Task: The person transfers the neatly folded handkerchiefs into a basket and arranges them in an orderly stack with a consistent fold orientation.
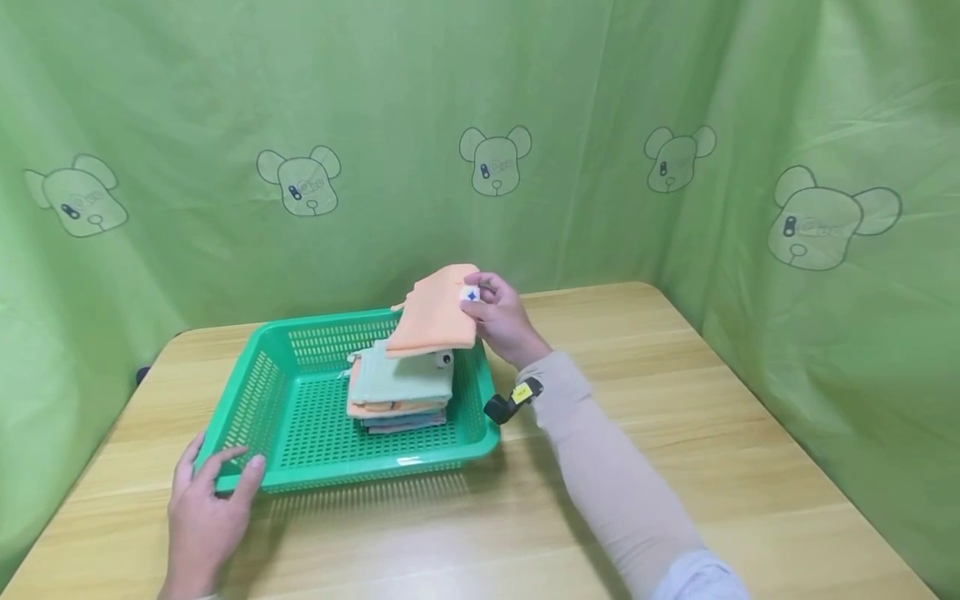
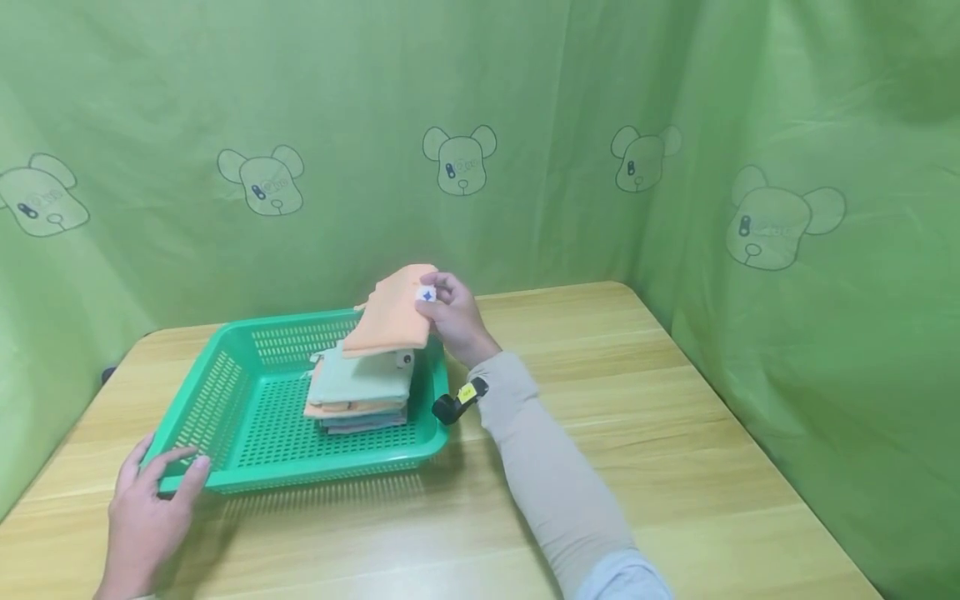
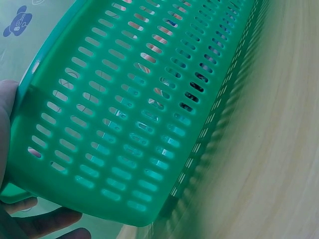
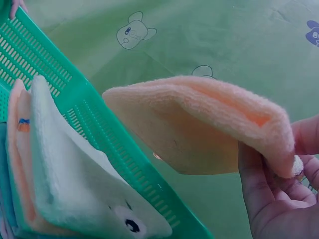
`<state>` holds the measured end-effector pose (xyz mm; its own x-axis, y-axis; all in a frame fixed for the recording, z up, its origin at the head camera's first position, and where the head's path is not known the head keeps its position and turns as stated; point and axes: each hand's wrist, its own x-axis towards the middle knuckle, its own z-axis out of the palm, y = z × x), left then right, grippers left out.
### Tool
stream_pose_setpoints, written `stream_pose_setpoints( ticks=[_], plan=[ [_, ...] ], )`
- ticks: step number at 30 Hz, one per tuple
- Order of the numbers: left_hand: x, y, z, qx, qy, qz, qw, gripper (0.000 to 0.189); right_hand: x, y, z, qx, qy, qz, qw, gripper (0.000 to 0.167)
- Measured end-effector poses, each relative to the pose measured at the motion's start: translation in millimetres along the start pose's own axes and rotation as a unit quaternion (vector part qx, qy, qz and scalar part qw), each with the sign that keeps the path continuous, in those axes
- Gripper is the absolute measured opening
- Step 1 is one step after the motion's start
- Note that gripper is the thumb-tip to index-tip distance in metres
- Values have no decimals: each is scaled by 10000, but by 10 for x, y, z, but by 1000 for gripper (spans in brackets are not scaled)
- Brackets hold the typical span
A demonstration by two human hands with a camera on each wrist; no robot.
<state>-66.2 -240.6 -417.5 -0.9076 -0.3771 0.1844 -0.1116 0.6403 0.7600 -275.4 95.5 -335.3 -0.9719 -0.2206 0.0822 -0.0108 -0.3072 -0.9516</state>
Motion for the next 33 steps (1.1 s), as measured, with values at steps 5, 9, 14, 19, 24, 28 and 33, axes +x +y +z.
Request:
stream_pose_setpoints(
  ticks=[5, 9, 14, 19, 24, 28, 33],
  plan=[
    [6, -10, -12, 41, -3, 25, 10000, 47, 8, 39, 86, -50, -2, 66, 10000, 36],
    [10, -5, -19, 83, -34, -1, 10000, 47, 17, 71, 145, -87, -31, 145, 9999, 37],
    [6, 5, -17, 80, -30, -11, 10000, 47, 47, 136, 210, -152, -31, 267, 9995, 36],
    [-2, 5, -15, 34, -47, -40, 10000, 48, 49, 171, 263, -263, -29, 393, 9989, 35],
    [-10, 7, -20, 10, -59, -90, 9999, 49, 54, 210, 305, -415, -79, 530, 9977, 35],
    [-6, 13, -21, 14, -42, -65, 10000, 49, 60, 234, 341, -580, -127, 581, 9965, 37],
    [1, 4, -18, 30, -83, -60, 9999, 49, 67, 267, 375, -603, -137, 707, 9956, 38]
  ],
)
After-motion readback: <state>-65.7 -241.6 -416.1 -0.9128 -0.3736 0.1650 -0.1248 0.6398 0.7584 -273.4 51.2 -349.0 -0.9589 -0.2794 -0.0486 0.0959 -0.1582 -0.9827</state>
